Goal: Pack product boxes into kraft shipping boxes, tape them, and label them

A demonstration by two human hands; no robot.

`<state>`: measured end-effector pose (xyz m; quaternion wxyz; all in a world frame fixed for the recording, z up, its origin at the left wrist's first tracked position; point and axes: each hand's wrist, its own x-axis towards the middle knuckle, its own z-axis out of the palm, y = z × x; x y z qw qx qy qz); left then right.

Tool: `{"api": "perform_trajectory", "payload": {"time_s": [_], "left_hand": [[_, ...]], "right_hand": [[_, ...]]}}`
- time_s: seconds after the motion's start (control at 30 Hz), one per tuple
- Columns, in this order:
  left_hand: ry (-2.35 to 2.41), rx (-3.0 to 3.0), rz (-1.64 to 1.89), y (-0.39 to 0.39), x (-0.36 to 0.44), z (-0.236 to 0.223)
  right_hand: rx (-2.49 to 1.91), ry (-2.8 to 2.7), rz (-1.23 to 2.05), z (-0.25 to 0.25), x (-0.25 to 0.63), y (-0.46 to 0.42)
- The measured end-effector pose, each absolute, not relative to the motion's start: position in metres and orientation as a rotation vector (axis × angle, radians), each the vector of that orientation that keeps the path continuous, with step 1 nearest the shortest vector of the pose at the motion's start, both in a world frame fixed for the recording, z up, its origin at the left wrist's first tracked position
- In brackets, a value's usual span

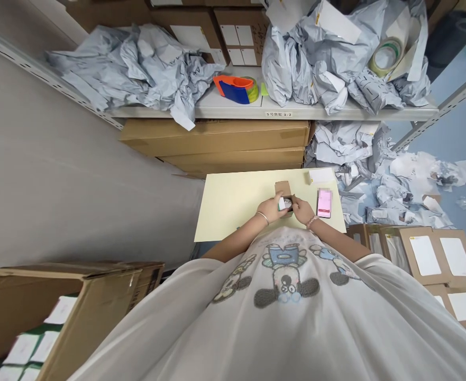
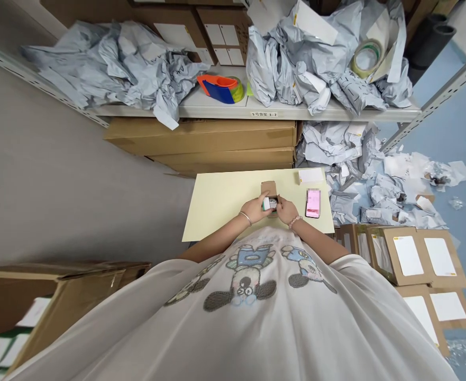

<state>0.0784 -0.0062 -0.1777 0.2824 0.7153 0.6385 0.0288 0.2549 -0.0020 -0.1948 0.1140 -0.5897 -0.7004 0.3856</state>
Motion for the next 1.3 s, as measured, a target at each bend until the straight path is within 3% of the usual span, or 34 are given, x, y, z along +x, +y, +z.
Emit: {"api": "perform_trajectory", "payload": {"time_s": [0.1,0.17,0.47,0.9,1.13,1.3], "left_hand": [[1.758,1.891,0.088,-0.007,0.072,-0.176],[1.757,1.865,0.152,-0.010,0.066,-0.177],[1.609,1.861,0.214,-0.014,0.053,-0.189],[1.398,1.884,0.504,-0.010,0.078,-0.220],[1.456,1.864,0.573,-0.009,0.073,-0.222],[1.523,1.742,0.657,-0.003,0.053,-0.226]], "right_hand": [[-1.794,-1.759,1.312,-0.200,0.259,-0.005],[-1.822,-1.665,1.258,-0.200,0.261,-0.007],[-1.709,-2.308,0.713,-0.169,0.247,-0.010],[-2.156,-2.379,0.793,-0.151,0.223,0.011],[-1.736,-2.306,0.568,-0.138,0.250,0.006],[-1.232,-1.832,0.760,-0.110,0.288,0.024]]}}
